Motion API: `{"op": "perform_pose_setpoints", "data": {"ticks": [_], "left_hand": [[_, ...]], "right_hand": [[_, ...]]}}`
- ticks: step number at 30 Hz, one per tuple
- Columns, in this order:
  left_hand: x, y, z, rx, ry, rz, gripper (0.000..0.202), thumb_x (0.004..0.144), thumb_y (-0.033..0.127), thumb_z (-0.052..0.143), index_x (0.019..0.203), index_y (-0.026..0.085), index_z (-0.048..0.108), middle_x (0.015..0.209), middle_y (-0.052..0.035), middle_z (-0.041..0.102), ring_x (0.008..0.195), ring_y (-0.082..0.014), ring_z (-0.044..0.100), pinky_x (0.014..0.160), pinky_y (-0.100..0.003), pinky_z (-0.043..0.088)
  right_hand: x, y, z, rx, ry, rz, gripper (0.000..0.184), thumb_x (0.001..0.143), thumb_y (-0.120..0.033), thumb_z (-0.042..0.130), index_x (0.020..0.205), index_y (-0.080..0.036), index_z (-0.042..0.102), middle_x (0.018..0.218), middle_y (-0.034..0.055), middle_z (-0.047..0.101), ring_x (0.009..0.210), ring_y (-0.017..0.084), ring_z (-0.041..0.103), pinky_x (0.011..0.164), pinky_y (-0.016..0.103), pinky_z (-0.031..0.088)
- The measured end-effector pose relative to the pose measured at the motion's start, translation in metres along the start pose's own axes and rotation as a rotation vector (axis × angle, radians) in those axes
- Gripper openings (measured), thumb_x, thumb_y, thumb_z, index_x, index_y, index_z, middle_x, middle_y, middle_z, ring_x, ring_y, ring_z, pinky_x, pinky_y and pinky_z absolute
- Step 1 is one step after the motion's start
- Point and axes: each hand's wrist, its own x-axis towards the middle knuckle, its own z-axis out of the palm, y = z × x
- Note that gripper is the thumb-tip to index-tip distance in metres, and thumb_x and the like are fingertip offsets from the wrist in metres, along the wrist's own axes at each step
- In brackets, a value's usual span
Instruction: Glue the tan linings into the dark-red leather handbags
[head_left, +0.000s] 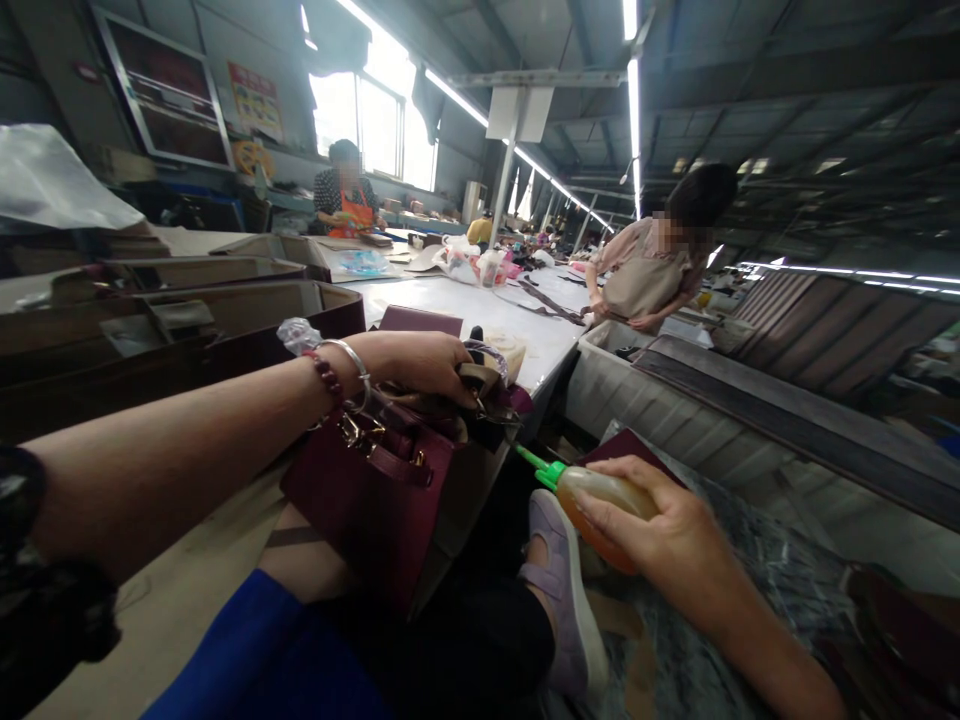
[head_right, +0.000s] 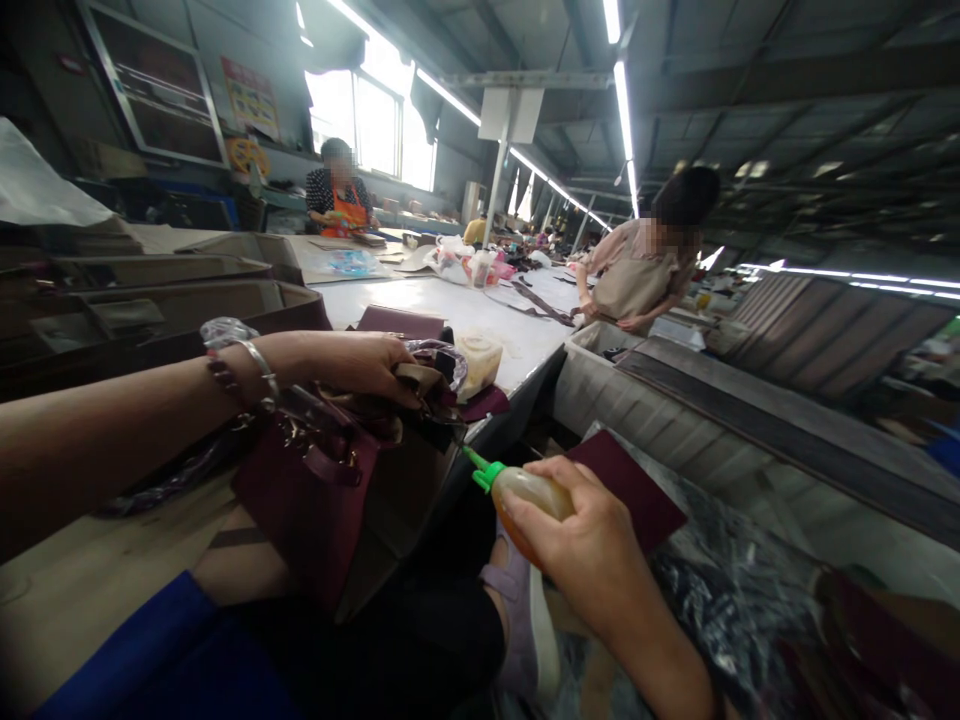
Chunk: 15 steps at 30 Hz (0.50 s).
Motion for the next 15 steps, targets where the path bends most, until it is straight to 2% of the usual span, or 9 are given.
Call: {"op": "perform_pose_setpoints", "data": {"ticks": [3,8,13,15], "left_hand": [[0.0004,-0.0001,0.0002,0.015,0.000,0.008,0.027,0.072,0.041,0.065,0.087,0.019,0.069,0.071,0.0006,0.065,0.061,-0.0120,0.053,0.059,-0.022,0.036],[0.0004,-0.0008,0.0012,-0.070,-0.004,0.046,0.026,0.072,0.036,0.064,0.091,0.020,0.069,0.082,-0.0004,0.068,0.069,-0.0130,0.055,0.062,-0.021,0.038],[-0.0001,0.0007,-0.0002,-0.001,-0.009,0.006,0.026,0.071,0.041,0.065,0.082,0.018,0.070,0.069,-0.0010,0.065,0.061,-0.0127,0.053,0.059,-0.023,0.037],[0.0002,0.0001,-0.0003,0.004,-0.001,0.017,0.027,0.071,0.042,0.065,0.085,0.019,0.070,0.071,-0.0013,0.066,0.062,-0.0134,0.053,0.059,-0.024,0.037]], "right_hand": [[0.0007,-0.0003,0.0012,-0.021,-0.036,0.027,0.035,0.062,-0.049,0.058,0.081,-0.023,0.069,0.085,0.0046,0.069,0.080,0.025,0.064,0.072,0.036,0.049],[0.0032,0.0013,-0.0012,0.033,0.016,-0.024,0.035,0.065,-0.049,0.059,0.085,-0.022,0.068,0.086,0.0042,0.070,0.079,0.023,0.064,0.073,0.034,0.049],[0.0031,0.0033,0.0018,0.011,-0.051,0.018,0.034,0.063,-0.048,0.058,0.083,-0.022,0.069,0.083,0.0039,0.071,0.075,0.024,0.065,0.067,0.033,0.049],[0.0030,0.0030,0.0017,0.014,-0.052,0.020,0.034,0.063,-0.048,0.058,0.083,-0.022,0.069,0.083,0.0036,0.071,0.077,0.024,0.064,0.069,0.034,0.049]]}}
